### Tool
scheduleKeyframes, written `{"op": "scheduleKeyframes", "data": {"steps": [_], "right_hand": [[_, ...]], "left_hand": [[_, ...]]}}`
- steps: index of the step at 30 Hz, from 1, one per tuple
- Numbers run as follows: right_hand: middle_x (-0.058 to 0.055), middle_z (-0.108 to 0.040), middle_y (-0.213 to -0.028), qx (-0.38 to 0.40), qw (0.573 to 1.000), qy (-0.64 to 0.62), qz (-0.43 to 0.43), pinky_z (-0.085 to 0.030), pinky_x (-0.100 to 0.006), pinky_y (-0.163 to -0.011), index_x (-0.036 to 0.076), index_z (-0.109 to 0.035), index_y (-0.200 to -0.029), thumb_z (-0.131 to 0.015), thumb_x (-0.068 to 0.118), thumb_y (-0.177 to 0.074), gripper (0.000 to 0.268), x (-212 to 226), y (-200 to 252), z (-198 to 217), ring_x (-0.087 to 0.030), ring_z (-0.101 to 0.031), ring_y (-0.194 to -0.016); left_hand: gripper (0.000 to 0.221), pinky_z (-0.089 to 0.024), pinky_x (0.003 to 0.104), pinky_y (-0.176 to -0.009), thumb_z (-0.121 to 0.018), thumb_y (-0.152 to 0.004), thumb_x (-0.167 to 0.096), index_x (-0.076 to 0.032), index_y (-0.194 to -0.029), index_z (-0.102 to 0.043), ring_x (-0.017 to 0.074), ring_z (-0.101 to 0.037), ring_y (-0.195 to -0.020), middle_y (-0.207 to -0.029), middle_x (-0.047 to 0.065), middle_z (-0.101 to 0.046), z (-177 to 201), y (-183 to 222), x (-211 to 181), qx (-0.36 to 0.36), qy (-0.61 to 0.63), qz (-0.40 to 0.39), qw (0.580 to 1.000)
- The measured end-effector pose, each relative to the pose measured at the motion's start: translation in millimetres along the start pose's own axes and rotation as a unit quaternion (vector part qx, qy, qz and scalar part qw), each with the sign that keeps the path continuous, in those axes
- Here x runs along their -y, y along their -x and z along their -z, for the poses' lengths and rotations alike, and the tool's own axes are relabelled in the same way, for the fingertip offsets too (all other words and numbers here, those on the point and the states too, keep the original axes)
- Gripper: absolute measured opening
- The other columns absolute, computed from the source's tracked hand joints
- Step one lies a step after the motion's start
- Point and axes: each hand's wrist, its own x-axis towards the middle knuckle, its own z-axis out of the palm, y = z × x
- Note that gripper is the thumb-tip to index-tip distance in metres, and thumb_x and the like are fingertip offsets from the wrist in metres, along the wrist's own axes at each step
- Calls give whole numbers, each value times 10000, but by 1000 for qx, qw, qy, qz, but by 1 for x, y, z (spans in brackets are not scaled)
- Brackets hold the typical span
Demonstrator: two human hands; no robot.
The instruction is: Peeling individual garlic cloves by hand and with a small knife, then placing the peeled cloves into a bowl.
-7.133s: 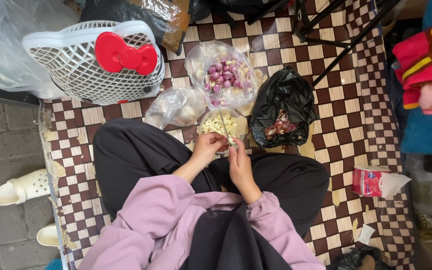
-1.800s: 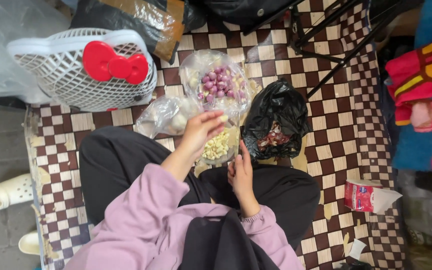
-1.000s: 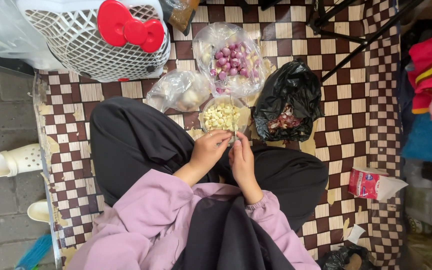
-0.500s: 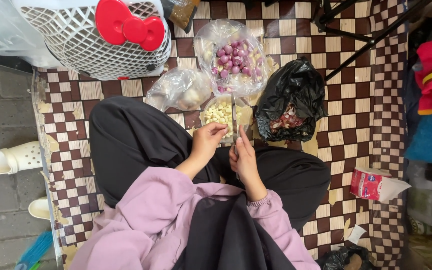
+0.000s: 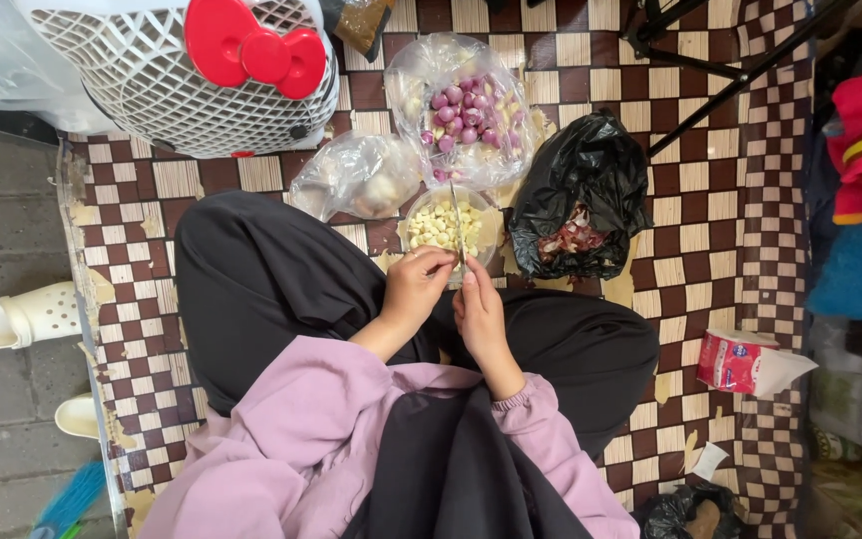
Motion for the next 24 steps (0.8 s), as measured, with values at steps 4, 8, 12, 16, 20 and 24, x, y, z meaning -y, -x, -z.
{"op": "scheduleKeyframes", "data": {"steps": [4,8,12,16,20,24], "right_hand": [[-42,-376,-531,-9,1000,22,15,-318,-237,-283,23,-476,-1404,-316,239,-1073,426,-3,0,-2,-132,-397,-352],[-46,-376,-524,-16,1000,13,13,-320,-246,-278,20,-483,-1387,-318,230,-1074,412,2,0,-3,-139,-397,-345],[-32,-322,-540,-22,998,-47,-28,-274,-229,-252,33,-444,-1402,-304,245,-1073,416,10,0,-3,-114,-343,-328],[-50,-364,-528,-19,1000,-5,-15,-306,-241,-255,36,-473,-1385,-321,244,-1073,405,0,-1,-2,-136,-394,-329],[-82,-468,-529,-21,996,82,14,-375,-266,-292,41,-493,-1400,-357,224,-1061,408,7,0,-6,-171,-492,-371],[-153,-631,-651,-40,973,225,32,-510,-434,-545,80,-465,-1445,-360,272,-1051,451,31,11,-13,-307,-652,-621]], "left_hand": [[129,-601,267,-728,-756,-805,-44,-138,-894,-756,166,-720,-853,-926,-17,-735,3,2,4,-5,-91,-130,987],[134,-598,259,-745,-744,-823,-72,-164,-920,-754,145,-716,-873,-949,-37,-726,1,4,10,12,-133,-144,981],[170,-598,247,-730,-745,-854,-70,-80,-1023,-744,173,-728,-851,-938,85,-741,-7,2,15,35,129,151,979],[198,-600,235,-712,-786,-838,-87,-20,-1023,-759,137,-711,-783,-835,157,-743,-6,2,23,45,254,298,919],[110,-596,224,-660,-793,-814,-88,-71,-922,-787,105,-705,-700,-747,119,-739,-6,0,17,37,217,301,928],[71,-573,218,-625,-773,-798,-95,-119,-860,-795,64,-689,-655,-685,64,-735,-9,2,21,33,157,293,943]]}}
